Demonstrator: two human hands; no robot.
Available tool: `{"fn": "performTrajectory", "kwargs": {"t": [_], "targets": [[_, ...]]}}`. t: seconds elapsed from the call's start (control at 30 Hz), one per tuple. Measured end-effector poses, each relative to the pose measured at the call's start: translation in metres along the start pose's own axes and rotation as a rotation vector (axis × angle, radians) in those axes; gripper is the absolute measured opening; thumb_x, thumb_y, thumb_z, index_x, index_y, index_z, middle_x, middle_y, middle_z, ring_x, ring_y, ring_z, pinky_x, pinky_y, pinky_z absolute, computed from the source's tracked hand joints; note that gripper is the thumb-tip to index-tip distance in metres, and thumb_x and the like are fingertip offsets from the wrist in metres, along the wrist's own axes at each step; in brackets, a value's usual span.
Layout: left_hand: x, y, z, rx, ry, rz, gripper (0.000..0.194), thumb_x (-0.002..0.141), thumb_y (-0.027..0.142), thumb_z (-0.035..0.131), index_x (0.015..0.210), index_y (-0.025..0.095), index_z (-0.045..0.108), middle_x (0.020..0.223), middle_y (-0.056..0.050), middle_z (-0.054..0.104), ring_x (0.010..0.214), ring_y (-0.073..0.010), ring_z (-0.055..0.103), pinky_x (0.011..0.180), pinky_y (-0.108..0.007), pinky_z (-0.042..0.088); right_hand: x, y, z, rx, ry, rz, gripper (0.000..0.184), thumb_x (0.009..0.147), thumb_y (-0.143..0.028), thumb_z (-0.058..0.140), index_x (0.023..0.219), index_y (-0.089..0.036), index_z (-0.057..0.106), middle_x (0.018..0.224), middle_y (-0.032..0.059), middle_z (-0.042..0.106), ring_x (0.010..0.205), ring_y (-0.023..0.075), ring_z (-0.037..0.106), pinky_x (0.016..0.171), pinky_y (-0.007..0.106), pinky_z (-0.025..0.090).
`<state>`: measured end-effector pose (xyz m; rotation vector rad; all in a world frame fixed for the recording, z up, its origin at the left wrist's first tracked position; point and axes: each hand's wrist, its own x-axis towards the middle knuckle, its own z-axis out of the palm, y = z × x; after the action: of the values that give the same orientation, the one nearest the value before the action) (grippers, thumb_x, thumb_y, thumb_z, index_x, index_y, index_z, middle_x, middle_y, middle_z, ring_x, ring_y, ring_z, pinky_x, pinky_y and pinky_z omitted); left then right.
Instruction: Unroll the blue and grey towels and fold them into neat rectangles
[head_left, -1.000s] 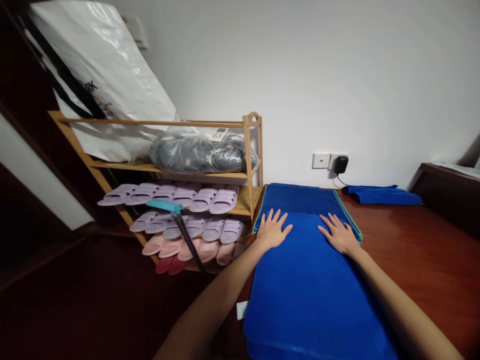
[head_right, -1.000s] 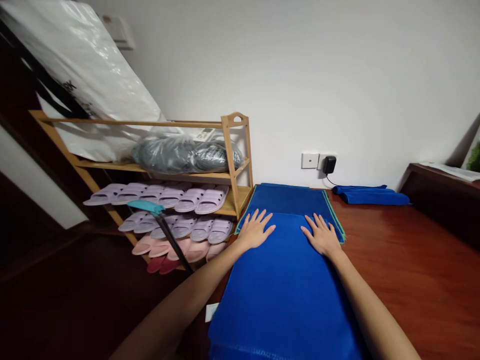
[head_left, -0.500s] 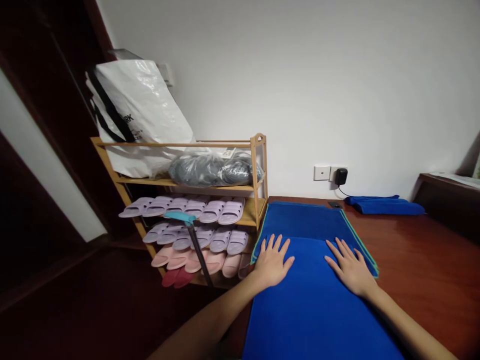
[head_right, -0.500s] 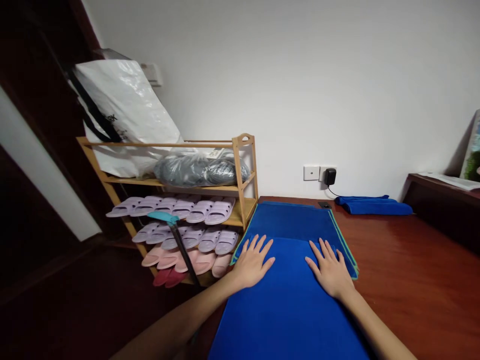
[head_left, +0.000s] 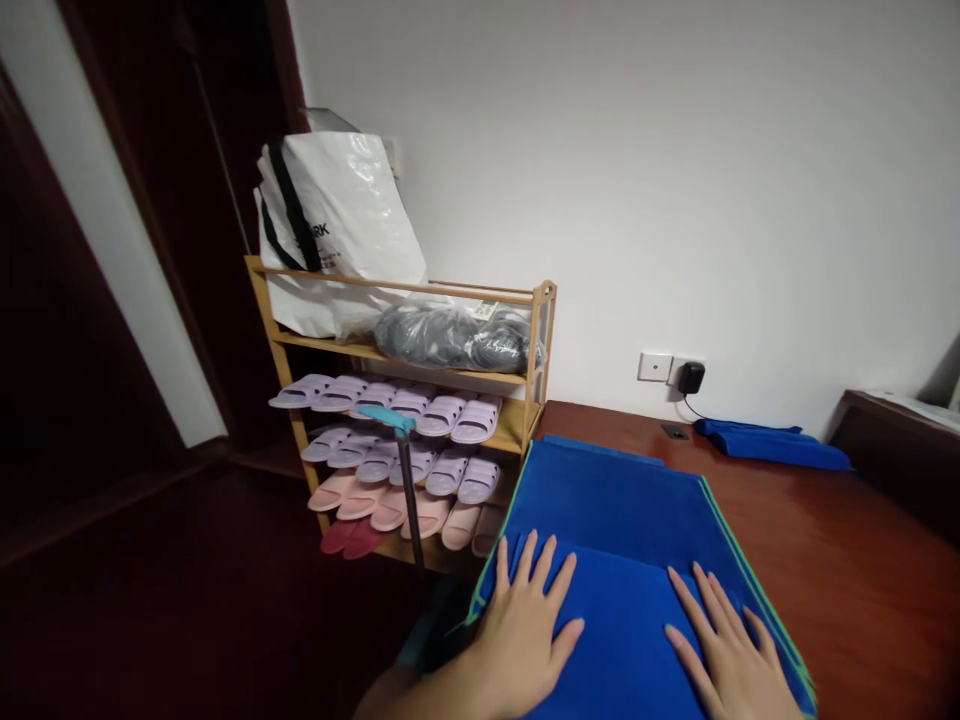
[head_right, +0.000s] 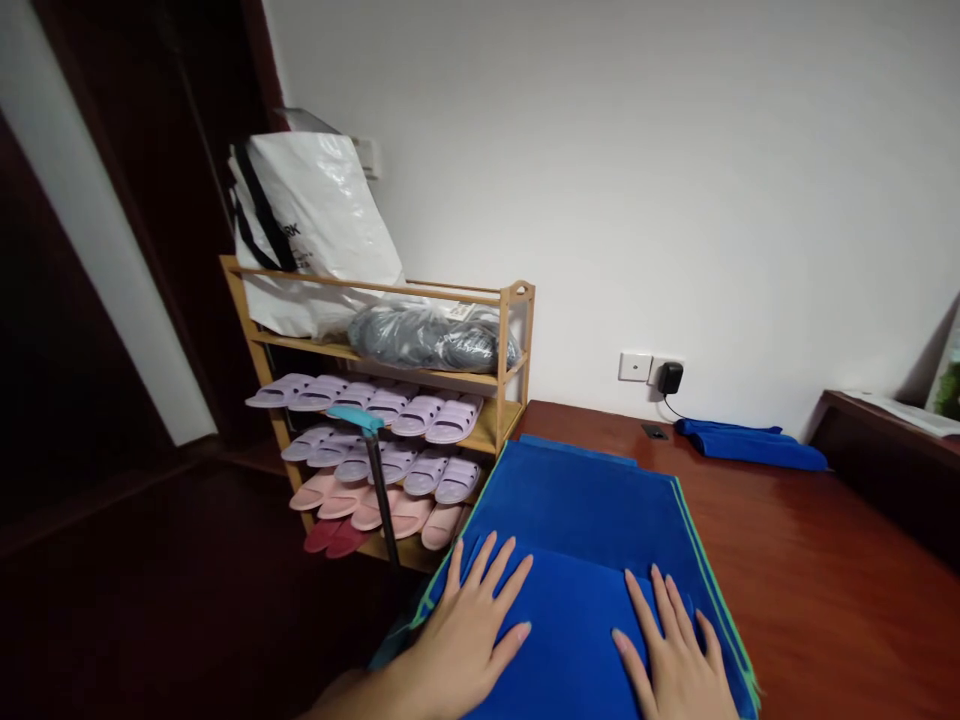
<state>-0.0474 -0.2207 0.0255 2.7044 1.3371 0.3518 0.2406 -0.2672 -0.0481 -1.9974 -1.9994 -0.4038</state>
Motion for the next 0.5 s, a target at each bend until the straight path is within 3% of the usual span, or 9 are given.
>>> {"fn": "performTrajectory", "kwargs": {"t": [0.1,0.2,0.33,0.43,0.5], "targets": [[-0.017,0.002,-0.001,-0.025,0.0,0.018,0.059,0.095,0.053,0.034,0.148,0.031,0.02,0.153,-0.009,0.019,0.139,-0.0398,0.012,0.105,-0.069,0.01,-0.015,0.002,0.003,0.003,-0.013,-0.011,0.066,0.082,-0.066,0.036,0.142,-0.041,0.024,0.148,0.0006,0.028,0.131,0.0295,0.038,0.096,0.054,0.042],[-0.023,0.0,-0.01,-0.055,0.011,0.046,0.057,0.094,0.054,0.037,0.146,0.031,0.028,0.151,-0.009,0.029,0.137,-0.0377,0.021,0.106,-0.065,0.016,-0.024,0.009,-0.002,0.07,-0.082,-0.025,0.064,0.083,-0.065,0.038,0.142,-0.043,0.025,0.148,-0.0006,0.028,0.131,0.0296,0.037,0.097,0.054,0.041],[-0.012,-0.017,-0.023,-0.099,0.077,0.061,0.039,0.097,0.036,0.041,0.134,0.026,0.048,0.13,-0.007,0.055,0.121,-0.0271,0.047,0.106,-0.052,0.026,-0.018,0.029,-0.018,0.287,-0.182,0.046,0.051,0.087,-0.059,0.033,0.136,-0.045,0.037,0.143,-0.0029,0.041,0.129,0.025,0.042,0.1,0.049,0.039],[0.003,-0.035,-0.029,-0.14,0.074,0.019,0.031,0.09,0.023,0.054,0.121,0.024,0.056,0.112,-0.005,0.06,0.107,-0.0232,0.052,0.097,-0.042,0.035,-0.005,0.047,-0.026,0.376,-0.194,0.115,0.05,0.083,-0.062,0.04,0.125,-0.04,0.053,0.13,0.0018,0.056,0.122,0.0258,0.048,0.099,0.047,0.038],[0.014,-0.046,-0.031,-0.196,0.011,-0.022,0.028,0.082,0.022,0.063,0.11,0.024,0.06,0.105,-0.003,0.059,0.103,-0.0223,0.052,0.093,-0.037,0.037,0.006,0.055,-0.03,0.393,-0.246,0.134,0.049,0.077,-0.064,0.047,0.115,-0.035,0.06,0.12,0.005,0.06,0.116,0.0271,0.051,0.097,0.047,0.038]]}}
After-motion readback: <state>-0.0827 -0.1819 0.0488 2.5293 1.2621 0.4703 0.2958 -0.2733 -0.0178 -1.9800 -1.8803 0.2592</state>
